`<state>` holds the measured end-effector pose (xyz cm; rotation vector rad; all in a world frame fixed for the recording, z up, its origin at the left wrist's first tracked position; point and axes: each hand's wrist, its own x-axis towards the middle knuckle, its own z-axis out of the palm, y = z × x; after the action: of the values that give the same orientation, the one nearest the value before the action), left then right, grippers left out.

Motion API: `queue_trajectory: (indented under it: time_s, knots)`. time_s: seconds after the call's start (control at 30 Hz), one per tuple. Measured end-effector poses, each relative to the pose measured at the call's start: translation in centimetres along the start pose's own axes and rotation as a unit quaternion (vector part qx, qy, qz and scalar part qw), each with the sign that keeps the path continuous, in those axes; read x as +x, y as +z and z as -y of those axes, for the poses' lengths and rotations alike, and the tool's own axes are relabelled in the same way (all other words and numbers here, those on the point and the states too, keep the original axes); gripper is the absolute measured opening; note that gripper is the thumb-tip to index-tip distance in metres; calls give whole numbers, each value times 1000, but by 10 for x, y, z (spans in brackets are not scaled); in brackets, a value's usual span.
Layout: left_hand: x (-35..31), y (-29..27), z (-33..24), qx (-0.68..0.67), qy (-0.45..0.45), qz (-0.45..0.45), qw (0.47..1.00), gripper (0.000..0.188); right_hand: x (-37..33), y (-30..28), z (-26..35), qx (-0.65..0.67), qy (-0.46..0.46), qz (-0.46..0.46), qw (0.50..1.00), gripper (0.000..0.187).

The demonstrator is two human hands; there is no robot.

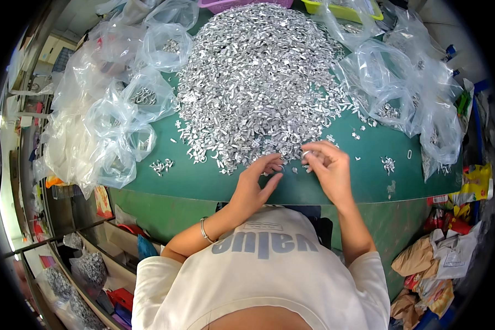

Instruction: The person sorts small silver metal fasteners on a green table, picking them up by hand and placing them into clear plastic bags. The person repeatedly scoops fasteners from a large pile and transfers them into bags, occasionally adjusting the pile.

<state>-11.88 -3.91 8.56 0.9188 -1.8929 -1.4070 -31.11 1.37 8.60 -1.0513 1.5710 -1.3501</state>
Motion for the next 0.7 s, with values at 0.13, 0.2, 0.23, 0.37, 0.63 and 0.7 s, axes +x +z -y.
queue_trajectory:
  time_s: [0.13, 0.2, 0.23, 0.37, 0.63, 0.7]
  knots:
    - [1, -5, -11, -33, -10, 14, 999, 37, -8, 17, 10, 147, 117, 126, 974, 16]
    - [-4, -9, -14, -19, -4, -8, 1000, 34, -10, 30, 9, 208, 139, 145, 957, 16]
    - [-8, -11, -13, -20, -19, -25, 999, 31, -9, 36, 10, 204, 129, 155, 958, 19]
    - [-23, -20, -6, -78, -73, -118, 987, 21, -11, 53, 20, 188, 146, 176, 955, 21]
    - [-77, -49, 4, -176, -202, -259, 928, 17, 9, 71, 9, -11, -6, 214, 977, 16]
    - [-97, -59, -1, -198, -198, -322, 905, 15, 10, 73, 11, -60, -29, 240, 968, 14]
